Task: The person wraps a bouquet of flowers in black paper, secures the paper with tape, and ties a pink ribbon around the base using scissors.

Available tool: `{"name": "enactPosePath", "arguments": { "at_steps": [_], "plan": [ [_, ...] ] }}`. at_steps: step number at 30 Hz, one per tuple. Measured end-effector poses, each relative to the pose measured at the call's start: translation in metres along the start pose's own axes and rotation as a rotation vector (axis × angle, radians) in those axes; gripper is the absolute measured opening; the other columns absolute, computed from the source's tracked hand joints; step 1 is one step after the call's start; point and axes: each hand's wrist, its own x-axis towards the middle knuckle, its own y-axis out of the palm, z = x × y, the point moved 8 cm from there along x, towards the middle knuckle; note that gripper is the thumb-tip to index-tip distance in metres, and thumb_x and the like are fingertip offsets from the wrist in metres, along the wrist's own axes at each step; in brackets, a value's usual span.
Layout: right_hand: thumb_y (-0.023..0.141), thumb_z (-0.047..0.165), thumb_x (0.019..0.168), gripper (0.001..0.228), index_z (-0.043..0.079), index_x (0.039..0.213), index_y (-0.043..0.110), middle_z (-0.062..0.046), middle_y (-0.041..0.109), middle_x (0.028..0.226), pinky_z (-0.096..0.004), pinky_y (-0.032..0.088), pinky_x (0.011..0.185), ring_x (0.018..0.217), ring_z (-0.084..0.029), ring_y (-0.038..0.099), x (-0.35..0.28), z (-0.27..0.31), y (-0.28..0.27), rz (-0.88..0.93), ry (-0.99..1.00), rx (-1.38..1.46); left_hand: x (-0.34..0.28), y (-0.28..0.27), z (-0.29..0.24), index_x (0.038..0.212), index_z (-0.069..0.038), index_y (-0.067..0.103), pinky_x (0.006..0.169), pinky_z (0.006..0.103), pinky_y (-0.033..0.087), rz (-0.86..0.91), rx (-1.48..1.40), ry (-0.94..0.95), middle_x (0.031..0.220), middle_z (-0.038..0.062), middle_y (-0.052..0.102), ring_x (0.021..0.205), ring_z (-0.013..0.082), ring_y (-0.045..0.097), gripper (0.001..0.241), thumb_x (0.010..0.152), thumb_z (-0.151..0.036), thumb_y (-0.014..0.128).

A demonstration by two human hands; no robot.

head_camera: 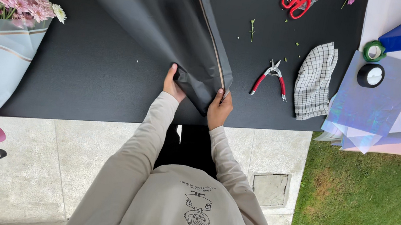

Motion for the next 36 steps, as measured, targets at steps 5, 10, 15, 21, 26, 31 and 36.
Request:
{"name": "enactPosePath", "arguments": {
  "at_steps": [5,10,15,21,26,31,36],
  "plan": [
    [0.054,0.015,0.107,0.026,0.005,0.083,0.055,-0.023,0.058,0.067,-0.038,0.049,0.060,0.068,-0.040,0.067,-0.018,0.000,-0.021,-0.037,-0.064,-0.114,-0.028,0.029,-0.049,0.135,-0.008,0.058,0.107,0.0515,0.052,0.015,0.137,0.145,0.138,0.022,0.061,0.126,0.0384,0.061,0.067,0.086,-0.045,0.085],
    [0.053,0.014,0.108,0.029,0.007,0.081,0.056,-0.018,0.058,0.059,-0.034,0.045,0.052,0.056,-0.022,0.061,-0.016,-0.006,-0.026,-0.004,-0.030,0.019,0.024,0.017,-0.089,0.116,-0.010,0.070,0.093,0.0482,0.060,-0.093,0.269,0.238,0.117,0.018,0.072,0.109,0.0345,0.071,0.056,0.075,-0.042,0.091],
    [0.053,0.017,0.108,0.029,0.006,0.082,0.058,-0.018,0.060,0.058,-0.034,0.044,0.051,0.058,-0.013,0.055,0.001,-0.013,-0.041,0.001,0.026,0.060,0.020,0.028,-0.084,0.122,-0.007,0.063,0.087,0.0589,0.057,-0.147,0.046,0.229,0.120,0.025,0.066,0.114,0.0452,0.067,0.068,0.071,-0.039,0.096],
    [0.056,0.016,0.107,0.029,0.007,0.079,0.054,-0.020,0.058,0.058,-0.032,0.041,0.048,0.056,-0.015,0.056,0.011,0.031,-0.047,0.069,-0.037,0.007,-0.075,0.055,0.013,0.154,-0.010,0.041,0.118,0.0604,0.042,0.118,0.036,0.121,0.158,0.024,0.041,0.145,0.0455,0.042,0.090,0.091,-0.065,0.073],
    [0.057,0.012,0.104,0.026,0.005,0.081,0.051,-0.024,0.056,0.057,-0.036,0.041,0.047,0.052,-0.032,0.060,-0.005,0.020,-0.024,0.193,-0.076,-0.063,-0.116,-0.012,0.083,0.156,-0.013,0.041,0.115,0.0527,0.044,-0.078,0.304,0.109,0.154,0.020,0.045,0.142,0.0399,0.045,0.088,0.087,-0.039,0.089],
    [0.066,0.032,0.098,0.026,0.009,0.086,0.063,-0.015,0.066,0.065,-0.041,0.050,0.052,0.065,-0.035,0.070,0.002,-0.010,-0.002,0.500,-0.002,-0.282,-0.114,-0.084,0.075,0.154,-0.012,0.042,0.111,0.0581,0.051,-0.116,0.287,0.107,0.146,0.022,0.053,0.134,0.0434,0.052,0.089,0.083,-0.020,0.096],
    [0.075,0.035,0.091,0.081,-0.001,0.149,0.033,-0.039,0.049,0.141,-0.065,0.048,0.103,0.128,-0.059,0.052,0.038,0.095,0.023,0.610,-0.122,-0.149,-0.087,-0.136,0.077,0.150,-0.008,0.047,0.102,0.0617,0.056,-0.066,0.238,0.109,0.137,0.027,0.060,0.123,0.0480,0.059,0.084,0.081,-0.009,0.095]
  ]
}}
